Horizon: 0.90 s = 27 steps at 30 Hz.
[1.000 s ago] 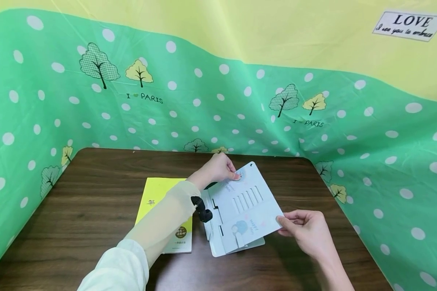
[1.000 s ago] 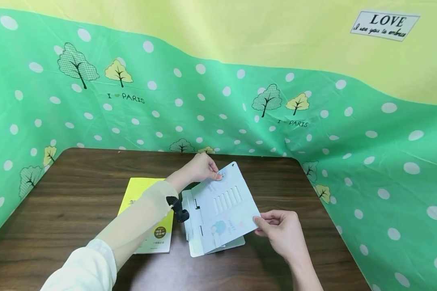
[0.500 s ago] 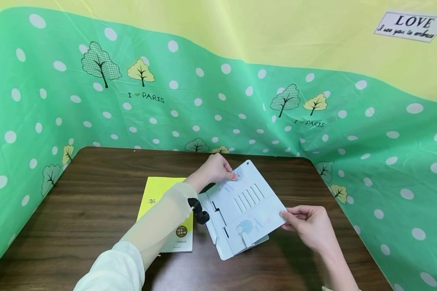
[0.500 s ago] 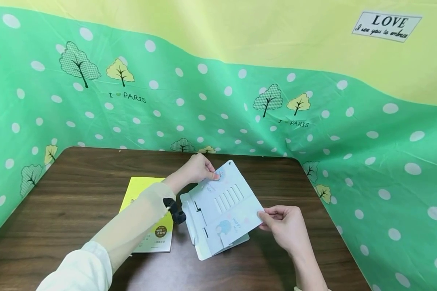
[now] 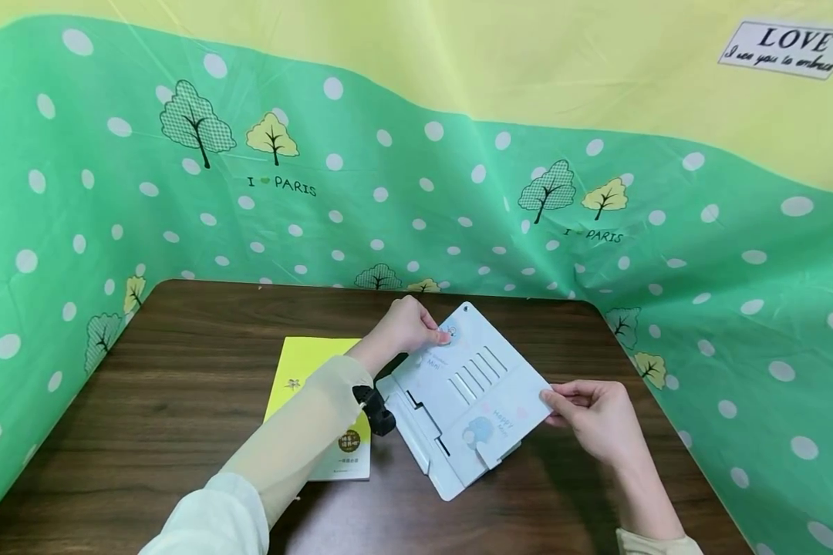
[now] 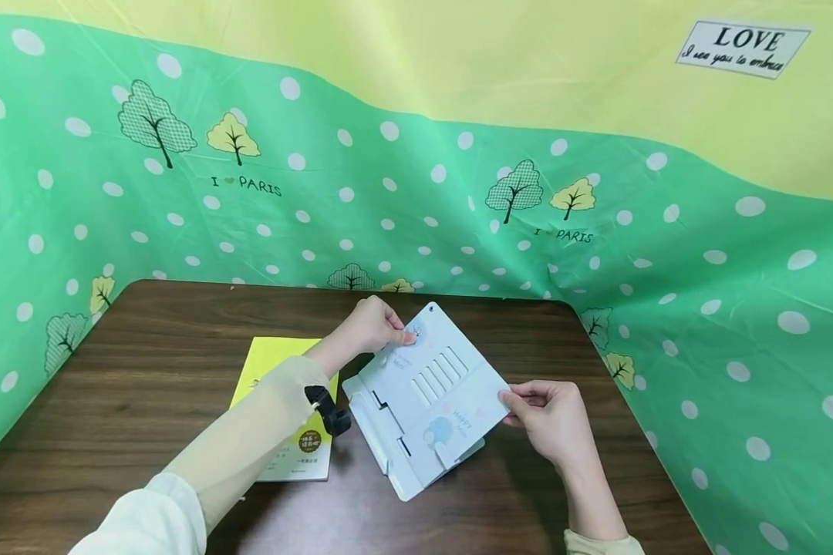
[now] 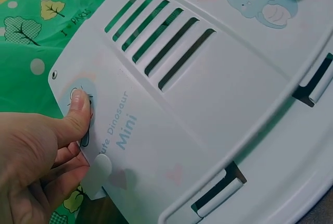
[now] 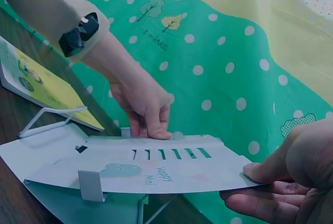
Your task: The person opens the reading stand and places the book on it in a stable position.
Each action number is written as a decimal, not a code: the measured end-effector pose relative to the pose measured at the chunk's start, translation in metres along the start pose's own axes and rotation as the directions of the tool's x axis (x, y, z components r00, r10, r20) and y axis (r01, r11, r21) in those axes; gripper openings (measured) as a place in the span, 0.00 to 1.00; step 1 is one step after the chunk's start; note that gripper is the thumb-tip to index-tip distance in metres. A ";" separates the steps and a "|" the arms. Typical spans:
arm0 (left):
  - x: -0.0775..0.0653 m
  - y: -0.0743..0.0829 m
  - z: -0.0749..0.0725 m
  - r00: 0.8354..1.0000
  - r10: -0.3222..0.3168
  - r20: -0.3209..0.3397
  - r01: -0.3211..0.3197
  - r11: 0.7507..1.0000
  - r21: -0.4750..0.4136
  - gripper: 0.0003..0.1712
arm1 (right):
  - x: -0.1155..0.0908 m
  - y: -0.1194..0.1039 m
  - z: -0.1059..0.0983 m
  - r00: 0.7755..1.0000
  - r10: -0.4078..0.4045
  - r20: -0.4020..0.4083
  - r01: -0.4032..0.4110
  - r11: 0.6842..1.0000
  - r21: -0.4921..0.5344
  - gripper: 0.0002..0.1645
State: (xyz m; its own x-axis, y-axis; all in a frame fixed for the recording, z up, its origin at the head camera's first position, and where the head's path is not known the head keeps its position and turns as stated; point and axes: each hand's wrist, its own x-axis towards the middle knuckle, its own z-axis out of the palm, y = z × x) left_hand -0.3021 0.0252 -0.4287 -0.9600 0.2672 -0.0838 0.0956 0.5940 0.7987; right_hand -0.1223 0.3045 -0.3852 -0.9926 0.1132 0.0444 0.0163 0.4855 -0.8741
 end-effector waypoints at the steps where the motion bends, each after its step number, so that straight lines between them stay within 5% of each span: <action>1: -0.001 0.000 0.000 1.000 -0.002 -0.006 0.002 1.000 0.002 0.15 | 0.001 0.000 0.000 1.000 -0.007 -0.002 0.007 1.000 -0.002 0.11; 27: -0.021 -0.002 -0.002 0.996 -0.090 -0.015 0.089 0.994 -0.071 0.17 | 0.018 0.006 -0.003 0.997 0.036 -0.062 -0.040 0.997 -0.061 0.15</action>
State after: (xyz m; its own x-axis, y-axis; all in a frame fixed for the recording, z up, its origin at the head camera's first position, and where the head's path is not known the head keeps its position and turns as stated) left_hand -0.2821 0.0167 -0.4278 -0.9685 0.2014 -0.1464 -0.0087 0.5602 0.8283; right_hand -0.1402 0.3127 -0.3882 -0.9819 0.1847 0.0427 0.0635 0.5329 -0.8438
